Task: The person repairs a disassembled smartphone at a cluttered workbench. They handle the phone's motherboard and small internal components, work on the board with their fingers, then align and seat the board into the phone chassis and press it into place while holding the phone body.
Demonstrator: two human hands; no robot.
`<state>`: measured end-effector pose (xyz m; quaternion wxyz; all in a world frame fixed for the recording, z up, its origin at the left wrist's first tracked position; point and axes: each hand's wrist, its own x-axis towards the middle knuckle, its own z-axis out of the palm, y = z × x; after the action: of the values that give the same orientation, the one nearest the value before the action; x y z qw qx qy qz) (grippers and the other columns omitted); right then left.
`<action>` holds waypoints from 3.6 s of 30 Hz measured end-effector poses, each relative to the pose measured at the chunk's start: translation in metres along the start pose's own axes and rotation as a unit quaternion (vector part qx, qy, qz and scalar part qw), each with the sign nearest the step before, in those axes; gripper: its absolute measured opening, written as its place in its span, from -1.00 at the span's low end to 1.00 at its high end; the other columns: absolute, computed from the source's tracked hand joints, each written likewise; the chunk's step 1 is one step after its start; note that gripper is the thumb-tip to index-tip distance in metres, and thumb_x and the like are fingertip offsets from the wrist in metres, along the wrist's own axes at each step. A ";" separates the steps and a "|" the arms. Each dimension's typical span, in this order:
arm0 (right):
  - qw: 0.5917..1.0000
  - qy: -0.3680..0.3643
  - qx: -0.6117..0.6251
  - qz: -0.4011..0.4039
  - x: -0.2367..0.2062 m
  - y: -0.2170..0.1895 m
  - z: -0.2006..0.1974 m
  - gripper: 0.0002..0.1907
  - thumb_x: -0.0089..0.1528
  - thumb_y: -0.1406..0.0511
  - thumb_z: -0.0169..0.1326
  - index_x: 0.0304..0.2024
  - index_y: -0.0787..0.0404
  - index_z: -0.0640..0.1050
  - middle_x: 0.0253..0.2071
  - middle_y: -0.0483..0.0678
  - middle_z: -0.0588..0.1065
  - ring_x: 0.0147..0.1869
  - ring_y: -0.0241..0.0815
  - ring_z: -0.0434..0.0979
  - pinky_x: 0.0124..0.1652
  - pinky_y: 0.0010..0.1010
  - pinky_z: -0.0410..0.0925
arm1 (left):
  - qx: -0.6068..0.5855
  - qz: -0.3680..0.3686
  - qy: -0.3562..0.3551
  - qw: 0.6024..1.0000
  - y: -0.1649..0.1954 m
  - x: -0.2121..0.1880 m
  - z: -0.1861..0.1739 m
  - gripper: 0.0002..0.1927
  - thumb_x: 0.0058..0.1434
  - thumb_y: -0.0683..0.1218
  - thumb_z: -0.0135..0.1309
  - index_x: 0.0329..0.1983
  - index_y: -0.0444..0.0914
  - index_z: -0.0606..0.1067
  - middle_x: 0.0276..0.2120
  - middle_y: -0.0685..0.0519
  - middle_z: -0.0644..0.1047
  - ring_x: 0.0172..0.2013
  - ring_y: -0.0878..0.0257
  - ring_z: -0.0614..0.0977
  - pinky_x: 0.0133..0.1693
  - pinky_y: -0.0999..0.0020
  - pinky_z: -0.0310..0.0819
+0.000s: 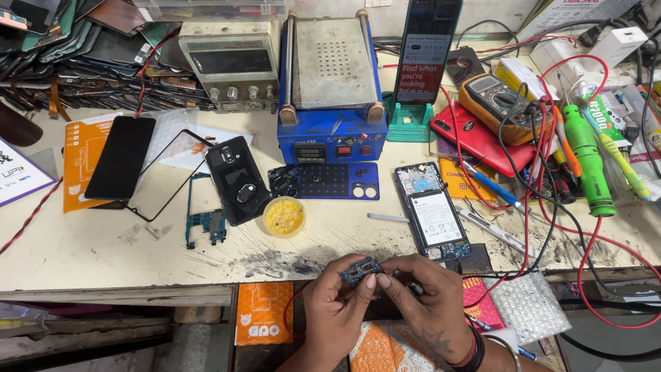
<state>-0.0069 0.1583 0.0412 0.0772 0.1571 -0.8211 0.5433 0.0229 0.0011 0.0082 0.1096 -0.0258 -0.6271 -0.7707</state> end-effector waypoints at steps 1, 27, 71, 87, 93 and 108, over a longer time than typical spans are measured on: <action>1.000 0.000 -0.005 0.002 0.001 -0.001 -0.001 -0.85 0.14 0.37 0.30 -0.25 0.27 0.66 -0.35 -0.05 0.68 -0.36 -0.32 0.70 -0.38 -0.53 0.48 | 0.008 0.011 0.003 1.000 0.001 0.000 0.000 -0.69 0.32 -0.22 0.16 0.09 -0.42 0.49 -0.21 -0.08 0.68 -0.25 0.30 0.74 -0.27 0.45 0.74; 0.999 -0.001 -0.014 -0.031 0.001 -0.006 -0.011 -0.87 0.18 0.41 0.29 -0.22 0.30 0.65 -0.23 0.01 0.67 -0.18 -0.26 0.71 -0.19 -0.53 0.50 | 0.186 0.157 -0.005 0.970 0.028 0.000 -0.001 -0.65 0.31 -0.27 0.22 0.16 -0.32 0.51 -0.02 -0.10 0.65 -0.02 0.15 0.75 -0.03 0.35 0.66; 0.977 0.052 -0.118 -0.170 -0.013 -0.007 -0.011 -0.81 0.12 0.49 0.31 -0.22 0.26 0.64 -0.20 0.01 0.65 -0.07 -0.14 0.73 -0.10 -0.45 0.58 | 0.110 0.239 -0.027 0.965 0.016 -0.004 -0.004 -0.70 0.28 -0.38 0.22 0.03 -0.27 0.55 -0.08 -0.13 0.65 -0.02 0.10 0.75 0.00 0.33 0.74; 0.978 0.058 -0.113 -0.167 -0.015 -0.008 -0.010 -0.80 0.12 0.45 0.32 -0.19 0.29 0.65 -0.19 0.04 0.65 -0.09 -0.14 0.73 -0.11 -0.46 0.57 | 0.094 0.221 -0.030 0.970 0.017 -0.004 -0.002 -0.73 0.27 -0.37 0.23 0.00 -0.29 0.56 -0.08 -0.14 0.65 -0.01 0.10 0.75 -0.01 0.32 0.75; 0.977 0.054 -0.115 -0.173 -0.014 -0.009 -0.009 -0.79 0.12 0.43 0.33 -0.20 0.30 0.65 -0.19 0.03 0.65 -0.09 -0.14 0.73 -0.08 -0.43 0.56 | 0.096 0.231 -0.028 0.968 0.015 -0.005 -0.003 -0.70 0.26 -0.35 0.26 0.03 -0.27 0.54 -0.08 -0.12 0.65 -0.01 0.11 0.75 0.00 0.32 0.75; 0.976 0.044 -0.121 -0.175 -0.016 -0.009 -0.008 -0.80 0.10 0.44 0.32 -0.21 0.25 0.65 -0.23 -0.01 0.65 -0.17 -0.17 0.73 -0.18 -0.46 0.54 | 0.121 0.220 -0.005 0.968 0.013 -0.008 -0.006 -0.77 0.30 -0.28 0.25 0.00 -0.30 0.53 -0.19 -0.10 0.68 -0.15 0.19 0.78 -0.17 0.39 0.70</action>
<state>0.0112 0.1649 0.0477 0.2255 0.2635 -0.8365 0.4243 0.0340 -0.0059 0.0178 0.2753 -0.1538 -0.6950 -0.6462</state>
